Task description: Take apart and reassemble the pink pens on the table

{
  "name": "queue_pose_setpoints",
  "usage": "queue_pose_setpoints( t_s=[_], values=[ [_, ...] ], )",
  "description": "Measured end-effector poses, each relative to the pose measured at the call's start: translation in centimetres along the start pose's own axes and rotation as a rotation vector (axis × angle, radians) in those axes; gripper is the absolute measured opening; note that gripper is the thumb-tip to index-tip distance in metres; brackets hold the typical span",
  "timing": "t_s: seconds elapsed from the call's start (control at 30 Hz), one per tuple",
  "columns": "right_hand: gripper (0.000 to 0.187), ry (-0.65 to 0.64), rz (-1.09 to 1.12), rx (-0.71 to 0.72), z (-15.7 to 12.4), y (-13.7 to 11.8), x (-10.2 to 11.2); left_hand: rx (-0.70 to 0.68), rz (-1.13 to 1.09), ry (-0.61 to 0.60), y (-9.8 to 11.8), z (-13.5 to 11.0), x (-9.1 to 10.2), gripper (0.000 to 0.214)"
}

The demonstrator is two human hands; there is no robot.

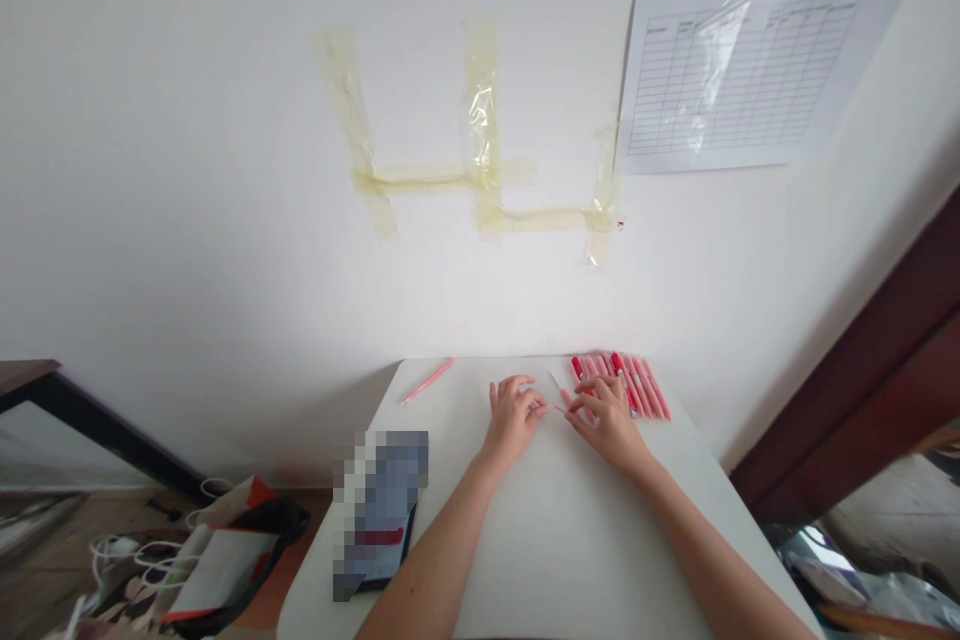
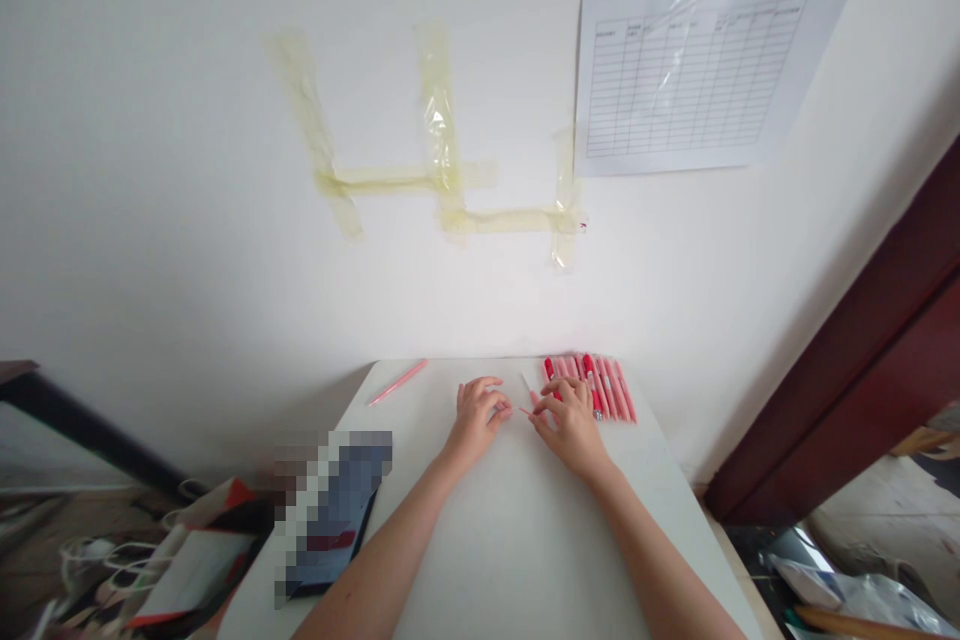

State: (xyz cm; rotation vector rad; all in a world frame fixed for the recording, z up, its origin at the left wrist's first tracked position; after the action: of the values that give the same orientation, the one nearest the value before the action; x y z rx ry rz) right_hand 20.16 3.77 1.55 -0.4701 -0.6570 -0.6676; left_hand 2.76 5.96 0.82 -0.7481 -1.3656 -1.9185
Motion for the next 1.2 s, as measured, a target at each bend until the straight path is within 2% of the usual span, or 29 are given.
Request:
queue_pose_setpoints(
  t_s=[0.4,0.83,1.2],
  values=[
    [0.009,0.005,-0.025,0.023,-0.1,0.4,-0.3,-0.006,0.023,0.011,0.1,0.0,0.4,0.006],
    [0.010,-0.015,0.011,0.031,0.0,-0.4,-0.7,-0.037,0.011,-0.041,1.0,-0.3,0.2,0.009],
    [0.010,-0.009,0.057,0.029,0.0,-0.3,-0.8,-0.043,-0.030,-0.002,1.0,-0.3,0.5,0.010]
  ],
)
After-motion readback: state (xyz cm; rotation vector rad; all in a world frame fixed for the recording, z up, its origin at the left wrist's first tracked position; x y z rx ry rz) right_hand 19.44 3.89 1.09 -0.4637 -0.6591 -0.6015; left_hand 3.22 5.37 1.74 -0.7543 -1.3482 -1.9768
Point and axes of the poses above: each hand's wrist, its own z-axis towards the middle knuckle, its own x-axis out of the back of the hand, y = z × x, the point moved 7 cm from there along z, towards the middle knuckle, and after that the axes turned 14 degrees about x, right-handed, at the moved point
